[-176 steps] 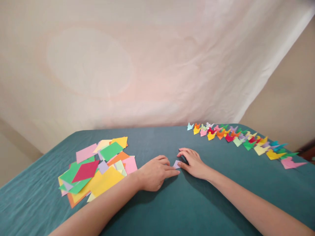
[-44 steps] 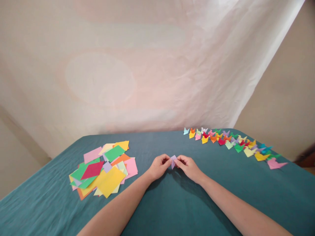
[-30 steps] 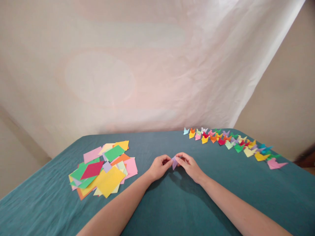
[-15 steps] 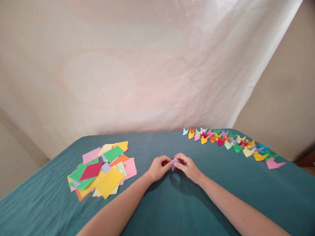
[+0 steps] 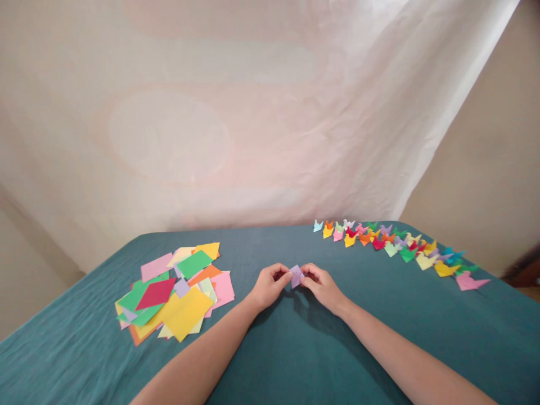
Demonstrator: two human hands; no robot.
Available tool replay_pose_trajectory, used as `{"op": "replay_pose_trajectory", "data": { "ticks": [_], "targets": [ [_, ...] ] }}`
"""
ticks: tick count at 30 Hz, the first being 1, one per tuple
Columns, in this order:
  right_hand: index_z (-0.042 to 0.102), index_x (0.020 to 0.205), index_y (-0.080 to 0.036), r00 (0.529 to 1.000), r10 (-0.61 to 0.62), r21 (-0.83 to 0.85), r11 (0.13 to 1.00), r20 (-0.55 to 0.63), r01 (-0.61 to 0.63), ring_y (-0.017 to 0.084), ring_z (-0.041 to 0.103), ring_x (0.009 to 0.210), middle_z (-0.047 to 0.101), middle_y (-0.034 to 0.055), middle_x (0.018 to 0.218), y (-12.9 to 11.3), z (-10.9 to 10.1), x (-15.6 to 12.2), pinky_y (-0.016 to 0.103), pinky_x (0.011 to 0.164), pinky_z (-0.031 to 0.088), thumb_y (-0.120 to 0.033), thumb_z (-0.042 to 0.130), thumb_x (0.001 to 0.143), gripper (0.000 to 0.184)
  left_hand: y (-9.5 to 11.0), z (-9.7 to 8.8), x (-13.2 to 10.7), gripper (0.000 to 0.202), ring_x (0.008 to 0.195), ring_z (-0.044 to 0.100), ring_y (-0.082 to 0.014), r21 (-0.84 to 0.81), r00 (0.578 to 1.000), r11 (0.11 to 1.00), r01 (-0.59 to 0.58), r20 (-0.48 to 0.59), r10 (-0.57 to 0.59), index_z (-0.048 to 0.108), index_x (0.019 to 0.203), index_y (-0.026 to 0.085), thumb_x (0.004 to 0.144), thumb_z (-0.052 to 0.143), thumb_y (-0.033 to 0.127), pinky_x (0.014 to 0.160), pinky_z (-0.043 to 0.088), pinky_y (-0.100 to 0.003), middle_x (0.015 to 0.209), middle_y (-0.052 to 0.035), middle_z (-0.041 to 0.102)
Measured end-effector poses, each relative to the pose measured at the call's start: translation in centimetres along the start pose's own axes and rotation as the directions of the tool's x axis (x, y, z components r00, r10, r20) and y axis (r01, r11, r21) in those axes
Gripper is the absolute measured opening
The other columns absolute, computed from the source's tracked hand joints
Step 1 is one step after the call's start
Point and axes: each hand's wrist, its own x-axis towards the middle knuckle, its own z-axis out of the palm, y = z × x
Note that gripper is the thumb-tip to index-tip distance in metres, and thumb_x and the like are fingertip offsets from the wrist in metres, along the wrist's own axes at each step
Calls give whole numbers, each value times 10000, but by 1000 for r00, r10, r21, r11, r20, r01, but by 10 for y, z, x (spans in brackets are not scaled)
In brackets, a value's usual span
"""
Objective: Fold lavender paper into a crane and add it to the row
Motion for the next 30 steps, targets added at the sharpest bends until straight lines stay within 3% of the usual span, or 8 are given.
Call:
{"op": "replay_pose_trajectory", "data": {
  "ticks": [8,13,20,30],
  "targets": [
    [588,793,-182,1000,-7,-10,1000,12,7,138,524,628,596,-5,695,5,-1,0,250,598,402,-426,532,808,251,-5,0,2,315,662,514,-118,-56,1000,998,5,-10,-6,596,798,123,824,525,429,627,416,-222,719,-16,584],
    [563,731,-189,998,-26,-77,997,49,30,128,475,581,554,-18,648,4,-1,-1,242,551,364,-407,546,800,229,1,0,2,336,752,529,-131,-83,1000,996,-25,-4,24,601,924,134,857,473,437,696,422,-235,830,-30,604],
    [575,729,-188,995,-31,-137,990,91,44,129,476,592,563,-13,662,-1,1,-3,250,579,376,-364,545,807,194,1,0,2,321,683,512,-126,-29,998,1000,-3,60,5,617,778,125,829,512,424,648,408,-232,721,-16,584],
    [554,728,-175,998,-7,-27,1000,56,9,129,489,616,562,-10,665,3,-1,-2,246,598,379,-418,519,829,266,5,0,2,242,732,550,-141,-110,994,992,67,92,-57,617,859,109,807,540,332,683,419,-236,800,-41,625]
  ]
}}
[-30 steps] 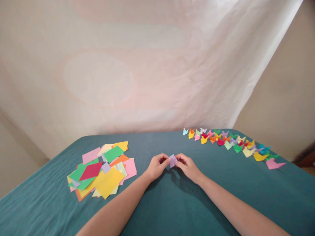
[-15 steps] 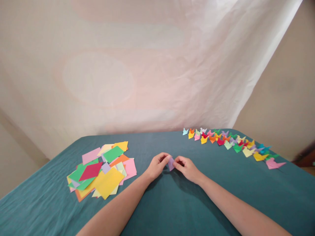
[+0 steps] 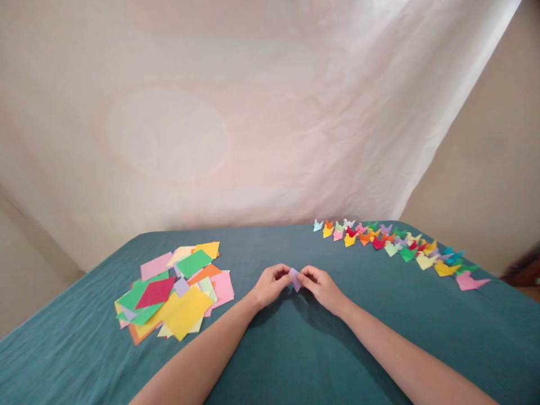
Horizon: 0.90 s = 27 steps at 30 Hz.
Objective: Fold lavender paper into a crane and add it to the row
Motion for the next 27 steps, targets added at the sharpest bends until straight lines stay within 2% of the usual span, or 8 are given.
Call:
{"op": "replay_pose_trajectory", "data": {
  "ticks": [6,15,20,27],
  "targets": [
    [538,752,-179,999,15,98,995,-43,-11,143,524,643,570,-8,664,0,0,1,260,629,405,-455,510,831,289,-2,-1,0,229,778,571,-157,-9,1000,1000,-4,6,4,625,900,112,799,531,295,729,424,-254,856,-49,649],
    [539,764,-180,997,14,101,995,-78,-6,144,543,641,582,-7,665,1,0,1,263,633,416,-453,516,830,282,-5,-1,1,196,657,527,-117,35,998,999,-3,-62,5,590,748,118,795,546,303,624,407,-212,705,-8,589],
    [542,771,-180,996,14,104,995,-91,-4,141,544,624,583,-7,663,2,0,2,262,619,417,-444,523,827,271,-6,0,2,227,652,539,-116,17,995,999,-28,-92,30,594,752,123,800,559,343,627,415,-213,693,-10,597],
    [532,827,-175,998,-6,132,991,-68,15,131,541,616,586,-5,683,3,1,2,254,601,413,-400,537,824,226,-12,0,4,255,606,554,-110,-65,995,998,16,-97,-22,596,785,124,774,601,379,600,426,-216,684,-14,613]
  ]
}}
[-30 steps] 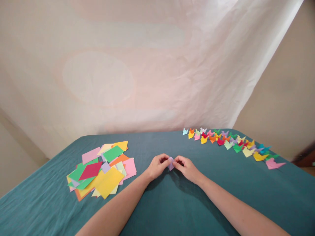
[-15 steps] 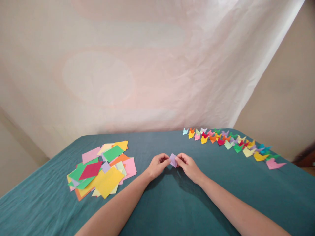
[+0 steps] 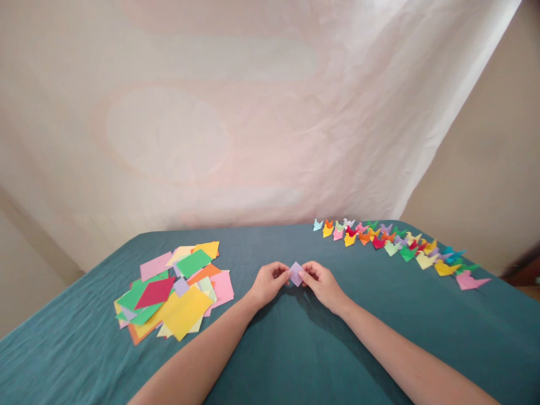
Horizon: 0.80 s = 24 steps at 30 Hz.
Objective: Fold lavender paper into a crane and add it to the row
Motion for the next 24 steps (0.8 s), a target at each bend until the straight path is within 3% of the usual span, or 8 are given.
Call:
{"op": "replay_pose_trajectory", "data": {
  "ticks": [7,15,24],
  "targets": [
    [502,992,-193,999,-35,-25,999,-6,35,141,551,630,561,-20,667,-1,2,-1,260,606,418,-358,514,839,226,-5,1,2,282,599,535,-103,1,998,998,-69,-12,69,569,999,129,783,603,306,573,402,-208,685,-3,600],
    [500,991,-193,999,-38,-19,999,-6,38,149,558,660,576,-1,715,-1,3,0,277,626,441,-343,494,843,211,1,3,-1,239,640,540,-113,60,994,993,-105,-20,106,618,963,129,812,569,309,600,408,-217,743,-24,623],
    [511,992,-197,999,-34,-2,999,-32,34,150,559,671,586,8,729,-2,2,-1,285,648,454,-362,498,832,230,4,2,-3,307,725,605,-144,-32,998,998,-51,30,52,636,943,119,733,658,342,691,464,-253,850,-63,668]
  ]
}}
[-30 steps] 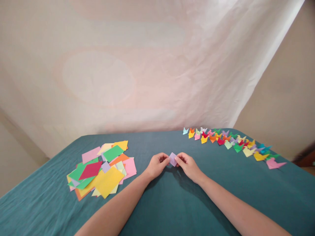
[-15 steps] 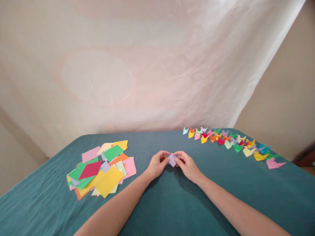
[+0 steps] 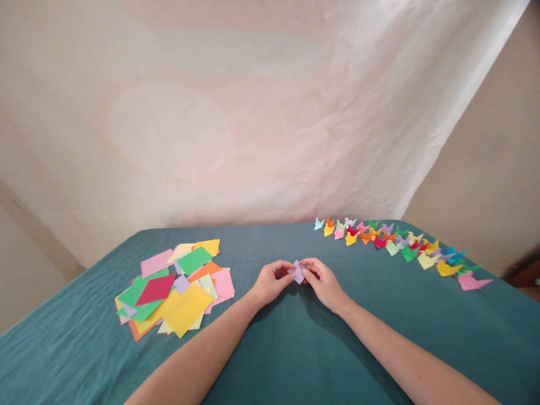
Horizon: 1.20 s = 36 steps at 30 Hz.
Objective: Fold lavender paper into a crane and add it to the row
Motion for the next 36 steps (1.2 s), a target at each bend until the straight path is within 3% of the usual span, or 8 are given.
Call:
{"op": "replay_pose_trajectory", "data": {
  "ticks": [6,18,36],
  "targets": [
    [520,994,-197,1000,17,10,1000,-5,-17,154,566,682,598,16,756,-4,0,0,289,657,461,-386,509,816,260,-4,0,0,408,800,630,-171,-86,998,996,38,50,-34,625,1008,117,681,711,344,756,481,-287,918,-87,676],
    [561,1034,-189,997,75,112,991,30,-78,137,555,683,622,25,833,-8,-3,1,282,666,453,-269,559,761,285,-13,-4,6,428,833,638,-193,-108,996,991,85,-3,-85,625,1063,118,690,706,312,772,487,-300,974,-104,680],
    [591,1048,-186,996,93,79,993,6,-93,143,563,679,630,37,827,-3,-4,3,296,666,474,-346,580,773,319,-11,-5,5,423,914,627,-211,-192,995,976,105,16,-103,634,1065,130,693,710,315,846,476,-328,1043,-104,664]
  ]
}}
